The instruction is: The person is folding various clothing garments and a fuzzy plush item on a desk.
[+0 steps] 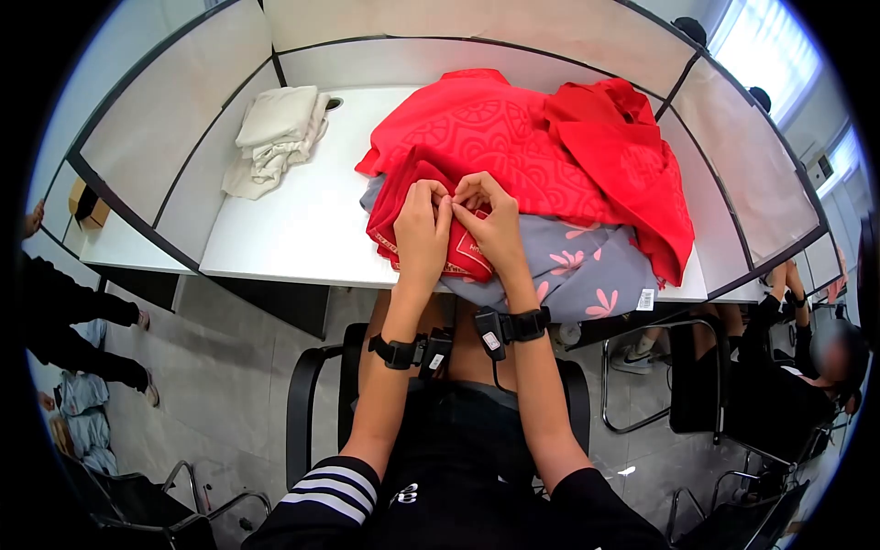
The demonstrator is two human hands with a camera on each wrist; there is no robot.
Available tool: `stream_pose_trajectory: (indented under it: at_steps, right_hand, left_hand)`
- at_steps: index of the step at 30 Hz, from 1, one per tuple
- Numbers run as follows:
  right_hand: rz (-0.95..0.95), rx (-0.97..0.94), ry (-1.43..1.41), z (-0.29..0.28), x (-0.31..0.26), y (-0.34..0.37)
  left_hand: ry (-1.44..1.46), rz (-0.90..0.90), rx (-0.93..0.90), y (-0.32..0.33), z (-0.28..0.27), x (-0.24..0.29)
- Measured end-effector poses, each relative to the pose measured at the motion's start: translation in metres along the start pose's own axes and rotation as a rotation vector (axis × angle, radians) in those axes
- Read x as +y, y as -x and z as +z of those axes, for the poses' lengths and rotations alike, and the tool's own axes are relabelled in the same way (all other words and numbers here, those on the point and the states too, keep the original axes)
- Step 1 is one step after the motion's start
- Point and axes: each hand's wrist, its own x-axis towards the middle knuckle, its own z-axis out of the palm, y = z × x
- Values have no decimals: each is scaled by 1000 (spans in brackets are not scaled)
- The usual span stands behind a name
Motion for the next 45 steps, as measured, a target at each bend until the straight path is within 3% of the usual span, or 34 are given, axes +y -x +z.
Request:
stream_pose_trajectory:
  at_steps: [17,45]
  right_hand:
    - [73,118,-46,2,-2,1]
    - [60,68,-13,1,0,2]
  left_hand:
    - [83,60,14,4,-3,1]
    - [68,5,10,4,0,-1]
